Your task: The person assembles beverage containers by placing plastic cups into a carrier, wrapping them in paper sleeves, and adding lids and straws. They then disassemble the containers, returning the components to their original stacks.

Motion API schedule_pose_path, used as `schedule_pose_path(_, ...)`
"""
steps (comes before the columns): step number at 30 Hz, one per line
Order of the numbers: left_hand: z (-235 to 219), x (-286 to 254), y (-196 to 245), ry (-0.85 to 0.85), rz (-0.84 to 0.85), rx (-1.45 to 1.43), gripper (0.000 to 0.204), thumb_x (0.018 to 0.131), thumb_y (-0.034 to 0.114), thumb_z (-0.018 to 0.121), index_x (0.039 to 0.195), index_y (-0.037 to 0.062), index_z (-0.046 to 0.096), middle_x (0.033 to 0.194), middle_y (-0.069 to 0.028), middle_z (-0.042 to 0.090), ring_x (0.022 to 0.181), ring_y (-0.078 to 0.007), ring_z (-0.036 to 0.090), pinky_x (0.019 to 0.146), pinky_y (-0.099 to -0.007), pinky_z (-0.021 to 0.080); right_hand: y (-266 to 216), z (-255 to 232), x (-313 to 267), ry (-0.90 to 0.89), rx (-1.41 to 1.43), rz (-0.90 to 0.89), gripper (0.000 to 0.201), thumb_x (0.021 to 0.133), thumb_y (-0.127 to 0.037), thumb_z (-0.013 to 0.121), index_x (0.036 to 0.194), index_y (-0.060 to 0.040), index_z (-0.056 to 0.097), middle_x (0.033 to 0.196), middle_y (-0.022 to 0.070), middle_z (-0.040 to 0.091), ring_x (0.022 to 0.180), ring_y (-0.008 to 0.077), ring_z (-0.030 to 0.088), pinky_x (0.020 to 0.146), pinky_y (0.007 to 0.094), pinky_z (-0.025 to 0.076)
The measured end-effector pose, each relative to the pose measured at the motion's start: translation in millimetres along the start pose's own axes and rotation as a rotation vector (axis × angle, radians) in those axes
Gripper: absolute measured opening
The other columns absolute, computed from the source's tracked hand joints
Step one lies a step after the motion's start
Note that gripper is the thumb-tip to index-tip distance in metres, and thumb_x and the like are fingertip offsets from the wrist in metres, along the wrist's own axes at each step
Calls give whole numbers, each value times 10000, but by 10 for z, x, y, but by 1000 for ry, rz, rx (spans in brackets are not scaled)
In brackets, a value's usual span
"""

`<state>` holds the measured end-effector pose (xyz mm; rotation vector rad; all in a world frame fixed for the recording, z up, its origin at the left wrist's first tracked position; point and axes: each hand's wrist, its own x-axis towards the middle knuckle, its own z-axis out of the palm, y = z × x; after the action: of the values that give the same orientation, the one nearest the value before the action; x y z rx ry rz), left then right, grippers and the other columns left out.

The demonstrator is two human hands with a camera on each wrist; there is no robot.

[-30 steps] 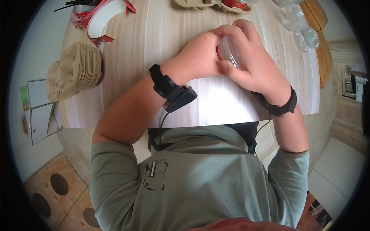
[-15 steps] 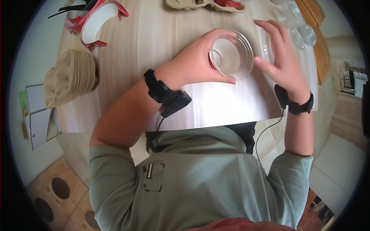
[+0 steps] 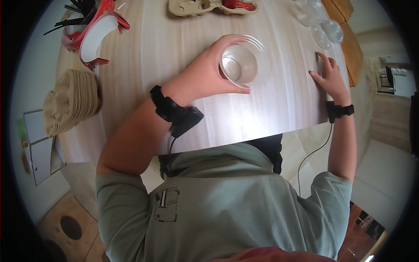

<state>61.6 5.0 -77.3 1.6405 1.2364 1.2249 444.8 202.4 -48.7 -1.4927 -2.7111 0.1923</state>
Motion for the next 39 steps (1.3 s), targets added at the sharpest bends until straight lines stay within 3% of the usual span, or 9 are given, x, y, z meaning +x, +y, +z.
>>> schedule_pose_path(4,-9,-9,24,-3,-56,-37,1018,633,173,978,1481,79,422,1469,-111,509,1374,-248,492,1139,-375,421,-13,-26,-25,8,12,-16,790,851,-565,754,1495,-180,505,1389,221,516,1262,399,508,1071,472,437)
schedule_pose_path(7,-15,-5,58,-19,-100,-67,1014,622,109,967,1480,84,427,1459,-84,512,1412,-232,454,1171,-376,386,-260,-186,92,186,-12,-237,812,830,-571,763,1470,-133,522,1374,207,534,1253,412,511,1065,475,437)
schedule_pose_path(12,-21,-5,46,-49,-57,43,1030,627,200,991,1468,45,416,1440,-133,528,1324,-241,543,1030,-367,516,-1480,-545,83,192,252,-623,883,781,-579,798,1436,-52,529,1395,209,529,1270,438,520,1089,479,423)
schedule_pose_path(16,44,11,-50,-34,38,43,1008,623,201,975,1443,-15,431,1374,-164,588,1279,-255,593,957,-376,558,-2126,-438,58,53,276,-764,946,719,-552,842,1490,-125,498,1457,253,478,1332,462,493,1098,501,435)
schedule_pose_path(22,13,23,-35,-83,-211,74,890,716,220,886,1437,-49,440,1347,-238,622,1209,-314,651,963,-389,554,-2349,-201,132,-43,346,-754,872,723,-392,865,1486,-162,511,1375,206,520,1209,404,565,1025,471,490)
schedule_pose_path(28,50,37,-152,-36,71,51,861,738,243,902,1412,-27,440,1281,-211,645,1050,-309,710,899,-388,580,-2283,-423,117,-16,479,-717,832,721,-383,860,1455,-141,552,1326,162,532,1145,325,575,993,401,487)
schedule_pose_path(31,19,-10,-36,-75,-71,-10,828,751,222,908,1396,2,437,1252,-189,646,980,-271,723,866,-381,584,-2177,-737,159,133,399,-740,821,758,-405,844,1475,-154,534,1321,137,535,1136,288,563,988,383,478)
schedule_pose_path(36,13,-7,28,-110,-157,-67,805,763,187,898,1400,45,427,1210,-177,646,924,-234,720,825,-363,580,-2302,-1101,77,111,336,-609,853,755,-341,834,1457,-15,479,1286,203,530,1198,296,544,1017,405,456)
schedule_pose_path(39,10,-27,26,-111,-170,-48,807,768,182,894,1409,60,419,1183,-180,642,909,-233,716,812,-359,576,-1833,-1161,200,183,264,-457,806,775,-371,822,1449,-66,502,1282,208,537,1164,334,560,995,424,477)
